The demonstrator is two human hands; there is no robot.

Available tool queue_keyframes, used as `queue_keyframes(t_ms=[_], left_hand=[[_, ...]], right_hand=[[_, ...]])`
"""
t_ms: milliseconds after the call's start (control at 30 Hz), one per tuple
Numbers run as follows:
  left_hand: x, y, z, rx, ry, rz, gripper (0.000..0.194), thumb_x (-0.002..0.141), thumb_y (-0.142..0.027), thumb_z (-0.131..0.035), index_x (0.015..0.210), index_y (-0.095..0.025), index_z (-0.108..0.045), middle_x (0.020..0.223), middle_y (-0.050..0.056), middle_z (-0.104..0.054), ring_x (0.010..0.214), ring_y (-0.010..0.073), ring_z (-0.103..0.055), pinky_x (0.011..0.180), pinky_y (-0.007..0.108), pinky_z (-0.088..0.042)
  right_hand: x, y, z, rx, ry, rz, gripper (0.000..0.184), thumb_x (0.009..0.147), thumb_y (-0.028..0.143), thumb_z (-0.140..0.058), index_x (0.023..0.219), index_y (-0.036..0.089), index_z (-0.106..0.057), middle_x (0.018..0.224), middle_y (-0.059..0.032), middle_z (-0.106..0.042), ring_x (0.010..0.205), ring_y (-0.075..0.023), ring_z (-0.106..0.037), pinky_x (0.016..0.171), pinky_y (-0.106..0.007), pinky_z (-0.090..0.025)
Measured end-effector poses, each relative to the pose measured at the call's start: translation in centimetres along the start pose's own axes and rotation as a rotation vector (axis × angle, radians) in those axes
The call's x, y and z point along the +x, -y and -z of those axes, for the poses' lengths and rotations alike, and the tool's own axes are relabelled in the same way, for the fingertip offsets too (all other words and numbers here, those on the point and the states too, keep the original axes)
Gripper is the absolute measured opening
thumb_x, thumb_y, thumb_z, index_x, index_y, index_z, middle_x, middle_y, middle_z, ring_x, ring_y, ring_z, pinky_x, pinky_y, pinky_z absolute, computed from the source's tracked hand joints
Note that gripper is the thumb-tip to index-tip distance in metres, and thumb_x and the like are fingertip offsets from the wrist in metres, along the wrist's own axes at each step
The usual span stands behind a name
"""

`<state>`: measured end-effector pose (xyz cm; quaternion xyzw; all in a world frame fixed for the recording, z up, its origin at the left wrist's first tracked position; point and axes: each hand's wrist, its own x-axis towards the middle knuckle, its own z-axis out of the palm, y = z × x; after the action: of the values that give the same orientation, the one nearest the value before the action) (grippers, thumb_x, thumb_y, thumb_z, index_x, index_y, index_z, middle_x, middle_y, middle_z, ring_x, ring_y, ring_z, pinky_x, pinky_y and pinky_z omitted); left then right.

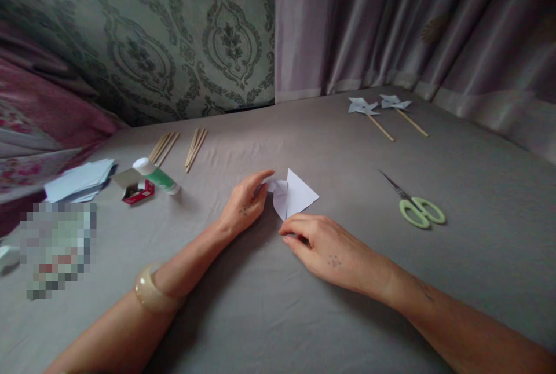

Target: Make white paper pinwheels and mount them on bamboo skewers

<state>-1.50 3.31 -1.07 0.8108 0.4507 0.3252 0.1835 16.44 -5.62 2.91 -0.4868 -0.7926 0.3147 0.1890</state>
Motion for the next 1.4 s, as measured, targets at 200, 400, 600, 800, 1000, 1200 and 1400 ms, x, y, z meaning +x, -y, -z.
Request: queue_keyframes(t_ms=[200, 400, 600, 800, 1000, 1200, 1400], left_hand=[[-0.2, -0.7, 0.2, 0.089, -0.131, -0.162, 0.016, 0.088, -0.024, -0.054, 0.095, -0.017, -0.067, 0.092, 0.007, -0.068, 0.087, 0.017, -0.062, 0.077, 0.03, -0.05], [-0.7, -0.7, -0.2, 0.214, -0.062, -0.302, 0.015, 0.084, -0.027, -0.063, 0.094, -0.02, -0.07, 0.091, 0.007, -0.065, 0.085, 0.0179, -0.057, 0.079, 0.034, -0.049], [-0.6, -0.4, -0.3, 0.225, -0.023, -0.285, 0.014, 0.084, -0.023, -0.059, 0.09, -0.021, -0.072, 0.088, 0.006, -0.064, 0.083, 0.0174, -0.057, 0.077, 0.032, -0.049], [-0.5, -0.3, -0.4, 0.238, -0.02, -0.254, 0.015, 0.084, -0.02, -0.058, 0.087, -0.022, -0.072, 0.087, 0.007, -0.065, 0.082, 0.018, -0.057, 0.077, 0.033, -0.049], [-0.4, 0.4, -0.3, 0.255, -0.043, -0.239, 0.017, 0.086, -0.02, -0.056, 0.089, -0.02, -0.072, 0.088, 0.007, -0.065, 0.083, 0.0187, -0.058, 0.078, 0.033, -0.049], [-0.4, -0.3, -0.1, 0.203, -0.084, -0.219, 0.016, 0.084, -0.02, -0.057, 0.091, -0.02, -0.071, 0.09, 0.006, -0.066, 0.085, 0.0177, -0.059, 0.081, 0.033, -0.048], [-0.1, -0.8, 1.2, 0.041, -0.523, 0.052, 0.018, 0.087, -0.03, -0.053, 0.08, -0.018, -0.064, 0.078, 0.003, -0.063, 0.076, 0.0144, -0.057, 0.073, 0.028, -0.046]], right_hand=[[-0.2, -0.1, -0.6, -0.034, -0.021, 0.027, 0.019, 0.09, 0.017, -0.051, 0.083, 0.018, -0.069, 0.086, -0.0025, -0.068, 0.081, -0.0148, -0.062, 0.074, -0.026, -0.041], [-0.1, -0.2, -1.3, -0.101, -0.036, 0.054, 0.02, 0.091, 0.018, -0.051, 0.082, 0.018, -0.068, 0.086, -0.003, -0.068, 0.081, -0.0156, -0.062, 0.073, -0.027, -0.04], [-0.1, -0.3, -1.4, -0.099, -0.038, 0.052, 0.02, 0.091, 0.019, -0.05, 0.083, 0.018, -0.069, 0.087, -0.003, -0.067, 0.083, -0.0157, -0.062, 0.074, -0.027, -0.041], [-0.2, -0.2, -1.3, -0.08, -0.03, 0.039, 0.02, 0.092, 0.019, -0.051, 0.084, 0.019, -0.069, 0.087, -0.0033, -0.067, 0.085, -0.0153, -0.062, 0.076, -0.027, -0.041], [-0.1, -0.2, -1.4, -0.068, -0.037, 0.038, 0.018, 0.091, 0.019, -0.052, 0.085, 0.019, -0.069, 0.09, -0.0036, -0.068, 0.088, -0.0157, -0.062, 0.079, -0.027, -0.042], [-0.1, -0.3, -1.5, -0.07, -0.043, 0.046, 0.019, 0.091, 0.018, -0.052, 0.085, 0.019, -0.069, 0.089, -0.0034, -0.068, 0.087, -0.0158, -0.062, 0.078, -0.027, -0.042], [0.0, -0.7, -1.8, -0.06, -0.086, 0.069, 0.017, 0.091, 0.025, -0.055, 0.083, 0.019, -0.069, 0.086, -0.0024, -0.069, 0.081, -0.0143, -0.061, 0.074, -0.027, -0.04]])
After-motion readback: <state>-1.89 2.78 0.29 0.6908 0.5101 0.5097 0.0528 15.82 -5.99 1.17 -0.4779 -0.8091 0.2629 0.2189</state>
